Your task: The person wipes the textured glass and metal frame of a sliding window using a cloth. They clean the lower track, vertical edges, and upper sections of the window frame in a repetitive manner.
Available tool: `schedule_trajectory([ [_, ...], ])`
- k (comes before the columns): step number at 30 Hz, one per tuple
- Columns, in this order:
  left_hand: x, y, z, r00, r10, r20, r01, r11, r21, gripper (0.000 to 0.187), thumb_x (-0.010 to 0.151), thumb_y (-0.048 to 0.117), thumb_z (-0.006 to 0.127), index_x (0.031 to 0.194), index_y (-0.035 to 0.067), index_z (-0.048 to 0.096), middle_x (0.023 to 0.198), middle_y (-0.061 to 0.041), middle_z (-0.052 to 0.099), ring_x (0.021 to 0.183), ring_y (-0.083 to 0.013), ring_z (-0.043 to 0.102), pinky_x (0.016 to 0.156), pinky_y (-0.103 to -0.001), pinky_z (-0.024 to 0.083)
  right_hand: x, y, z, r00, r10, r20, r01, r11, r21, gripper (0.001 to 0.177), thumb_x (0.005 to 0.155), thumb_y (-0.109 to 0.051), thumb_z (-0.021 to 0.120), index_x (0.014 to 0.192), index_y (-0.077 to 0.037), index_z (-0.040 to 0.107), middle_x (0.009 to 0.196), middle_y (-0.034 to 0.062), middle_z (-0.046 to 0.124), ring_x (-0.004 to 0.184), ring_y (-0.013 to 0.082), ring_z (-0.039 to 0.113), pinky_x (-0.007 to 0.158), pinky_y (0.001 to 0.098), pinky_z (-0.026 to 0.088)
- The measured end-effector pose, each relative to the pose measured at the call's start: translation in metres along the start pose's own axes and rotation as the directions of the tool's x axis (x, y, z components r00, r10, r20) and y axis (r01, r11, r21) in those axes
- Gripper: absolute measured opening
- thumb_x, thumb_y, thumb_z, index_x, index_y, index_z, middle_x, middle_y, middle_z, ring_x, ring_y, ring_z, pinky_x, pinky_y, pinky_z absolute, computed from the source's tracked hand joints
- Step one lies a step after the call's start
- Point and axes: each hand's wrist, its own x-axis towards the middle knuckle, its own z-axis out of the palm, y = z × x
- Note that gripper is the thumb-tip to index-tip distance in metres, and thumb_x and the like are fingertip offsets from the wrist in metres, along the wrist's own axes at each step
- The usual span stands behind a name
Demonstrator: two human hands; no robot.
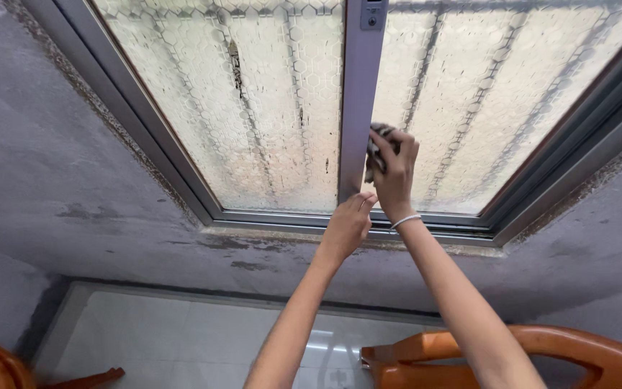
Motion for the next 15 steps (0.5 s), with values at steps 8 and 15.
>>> schedule_trajectory([
  [8,-0.062,-0.018,0.043,0.993,-0.108,0.046,0.11,0.993,-0.042,0.037,0.086,0.001,0.064,0.123,-0.002,0.063,0.122,-0.017,0.065,0.116,-0.0343,0.061,0.1,-0.045,0.05,-0.108,0.045,0.029,0.979,0.114,0.166,-0.114,0.993,-0.01,0.061,0.069,0.01,0.076,0.126,-0.012,0.073,0.115,0.0108,0.052,0.107,0.0313,0.052,0.097,0.0425,0.047],
  [15,-0.078,-0.014,0.033,0.962,-0.229,0.147,0.236,0.971,-0.033,0.028,0.082,0.002,0.066,0.111,0.0,0.069,0.114,-0.014,0.067,0.111,-0.0337,0.064,0.095,-0.044,0.053,-0.153,0.061,0.032,0.943,0.047,0.33,0.014,0.983,-0.181,0.045,0.073,-0.003,0.075,0.117,-0.015,0.075,0.106,0.0071,0.055,0.106,0.0286,0.055,0.092,0.0442,0.046],
])
